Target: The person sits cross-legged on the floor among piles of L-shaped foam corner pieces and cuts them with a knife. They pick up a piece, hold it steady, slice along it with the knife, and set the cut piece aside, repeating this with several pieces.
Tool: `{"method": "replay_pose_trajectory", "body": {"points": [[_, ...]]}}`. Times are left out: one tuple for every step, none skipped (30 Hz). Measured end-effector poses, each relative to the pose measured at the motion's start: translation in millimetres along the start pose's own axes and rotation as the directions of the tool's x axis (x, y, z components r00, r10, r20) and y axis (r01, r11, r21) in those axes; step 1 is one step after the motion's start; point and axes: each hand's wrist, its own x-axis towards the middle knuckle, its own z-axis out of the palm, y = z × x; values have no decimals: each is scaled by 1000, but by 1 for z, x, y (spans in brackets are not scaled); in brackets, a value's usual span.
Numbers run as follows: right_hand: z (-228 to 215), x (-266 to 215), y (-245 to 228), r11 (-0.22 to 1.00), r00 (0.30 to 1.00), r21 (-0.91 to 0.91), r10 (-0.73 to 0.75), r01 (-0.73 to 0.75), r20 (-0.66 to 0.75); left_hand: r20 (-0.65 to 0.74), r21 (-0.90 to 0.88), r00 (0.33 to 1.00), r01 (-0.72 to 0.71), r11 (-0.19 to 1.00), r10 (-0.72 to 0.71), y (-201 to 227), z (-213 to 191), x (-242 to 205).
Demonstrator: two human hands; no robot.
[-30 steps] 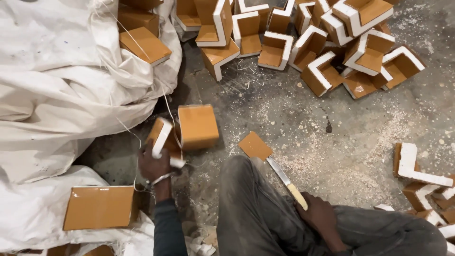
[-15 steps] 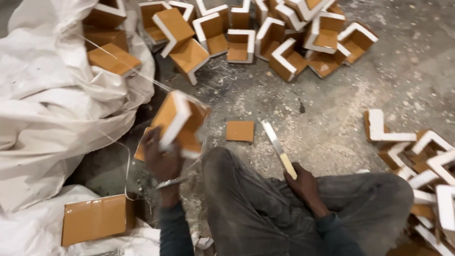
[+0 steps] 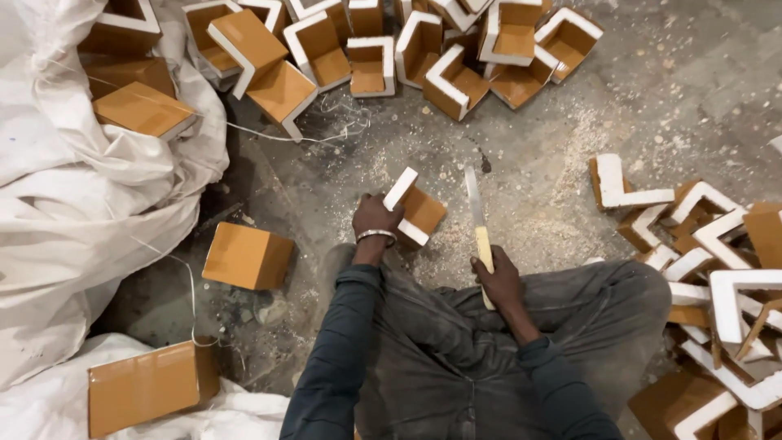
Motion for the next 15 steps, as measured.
{"method": "replay_pose_trajectory", "body": {"points": [[1,-1,3,1000,1000,4,8,-8,6,5,8,1000,6,1000,-6,0,-3,-2],[1,1,5,1000,1000,26,6,-6,8,-51,-42,998,32,999,-35,1,-5,-2],[2,2,7,999,1000,48,3,-4,10,-106,-92,992,56,994,-66,2,-8,-2],[2,3,8,999,1000,50,8,-9,10,-102,-89,993,57,994,-66,0,-7,2],[1,4,10,997,1000,73,-7,7,-1,-95,-164,990,88,983,-104,-3,-6,7],[1,4,12,995,1000,97,-19,21,-13,-84,-236,986,119,965,-142,-6,-5,10],[1,2,11,995,1000,99,-13,14,-13,-79,-231,987,121,965,-142,-13,7,14],[0,2,9,994,1000,109,-18,19,-16,-136,-226,983,87,970,-120,-21,18,18],[0,2,7,993,1000,119,-23,25,-18,-193,-218,977,53,975,-96,-28,29,22],[-2,-4,-8,993,1000,120,-18,20,-21,-188,-216,978,52,975,-94,-23,23,16],[-4,-10,-23,996,1000,87,14,-12,-15,-201,-159,978,19,987,-51,-17,17,9],[-7,-14,-39,998,999,51,44,-43,-9,-213,-103,977,-15,995,-7,-10,10,4],[-6,-14,-36,998,999,51,47,-46,-12,-209,-103,978,-17,995,-5,0,0,-2],[-4,-13,-33,999,999,42,35,-34,-7,-116,-76,992,41,996,-50,11,-10,-8],[-3,-12,-31,999,1000,34,23,-23,-2,-22,-42,995,95,995,-96,21,-21,-13]]}}
